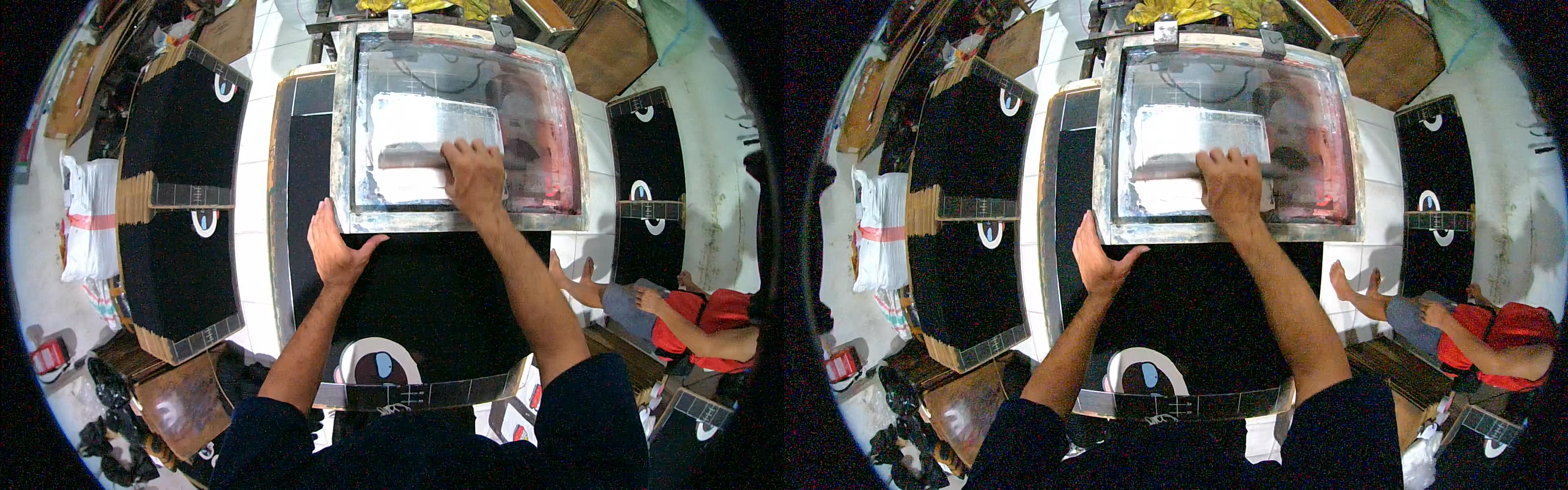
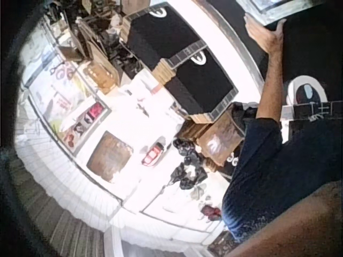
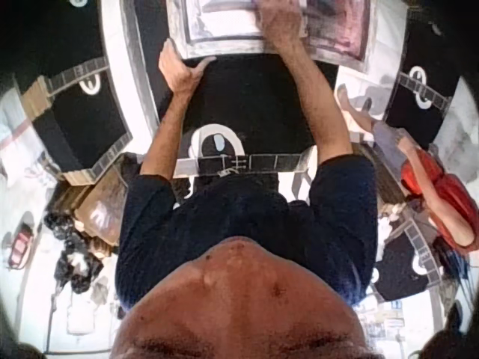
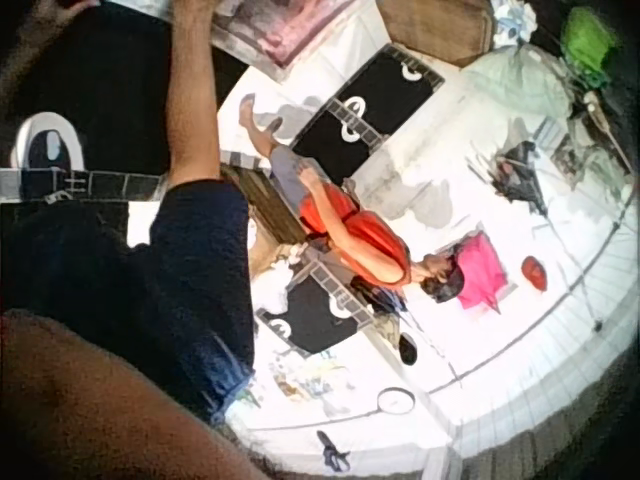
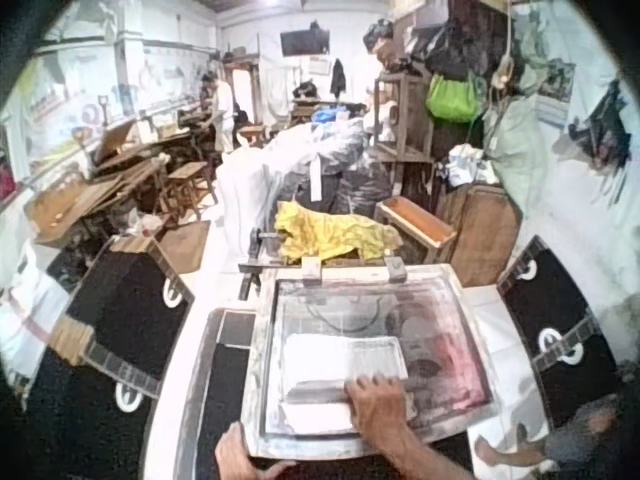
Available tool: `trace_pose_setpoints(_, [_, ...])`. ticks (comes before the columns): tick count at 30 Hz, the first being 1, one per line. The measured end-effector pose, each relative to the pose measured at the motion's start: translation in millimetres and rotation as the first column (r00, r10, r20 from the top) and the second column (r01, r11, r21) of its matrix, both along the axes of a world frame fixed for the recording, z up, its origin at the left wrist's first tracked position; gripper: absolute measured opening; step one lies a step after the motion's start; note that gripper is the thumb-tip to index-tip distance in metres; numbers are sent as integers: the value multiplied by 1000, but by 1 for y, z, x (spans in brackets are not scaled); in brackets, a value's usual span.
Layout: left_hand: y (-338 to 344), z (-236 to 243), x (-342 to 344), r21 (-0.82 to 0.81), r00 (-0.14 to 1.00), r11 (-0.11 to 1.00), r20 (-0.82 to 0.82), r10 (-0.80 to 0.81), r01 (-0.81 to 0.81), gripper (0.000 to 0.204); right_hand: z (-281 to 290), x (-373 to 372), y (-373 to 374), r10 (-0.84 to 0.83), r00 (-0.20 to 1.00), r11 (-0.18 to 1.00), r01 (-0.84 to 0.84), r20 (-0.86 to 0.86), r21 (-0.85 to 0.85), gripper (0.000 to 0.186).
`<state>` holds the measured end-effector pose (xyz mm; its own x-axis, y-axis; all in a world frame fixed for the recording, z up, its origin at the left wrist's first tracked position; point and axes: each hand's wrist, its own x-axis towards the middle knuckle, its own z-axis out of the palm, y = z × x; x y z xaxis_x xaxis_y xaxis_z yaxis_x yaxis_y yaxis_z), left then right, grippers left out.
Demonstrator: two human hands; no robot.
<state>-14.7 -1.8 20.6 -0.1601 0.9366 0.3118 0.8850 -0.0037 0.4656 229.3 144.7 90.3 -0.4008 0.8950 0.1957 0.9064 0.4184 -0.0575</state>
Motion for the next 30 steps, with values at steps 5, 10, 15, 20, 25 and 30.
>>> trace_pose_setpoints(5, [3,6,1,-71,999,997,-31,34,-36,125,5,7,43,103,990,994,-104,-98,-10,26])
trace_pose_setpoints(10, [3,8,2,-117,998,992,-39,42,-46,124,-13,-10,124,11,995,985,7,-100,175,28])
trace_pose_setpoints(15, [5,4,0,-114,999,993,-39,34,-38,125,-10,-6,95,-12,998,990,20,-59,138,31])
trace_pose_setpoints(20, [5,3,1,-88,998,995,-40,38,-41,124,3,3,-10,-33,999,999,34,-22,21,32])
trace_pose_setpoints(25, [4,0,1,-11,999,1000,-21,28,-28,125,0,4,-50,-37,994,998,42,-98,46,34])
trace_pose_setpoints(30, [11,-7,-3,60,983,998,182,-39,28,134,-2,8,-49,-4,996,998,9,-87,58,32])
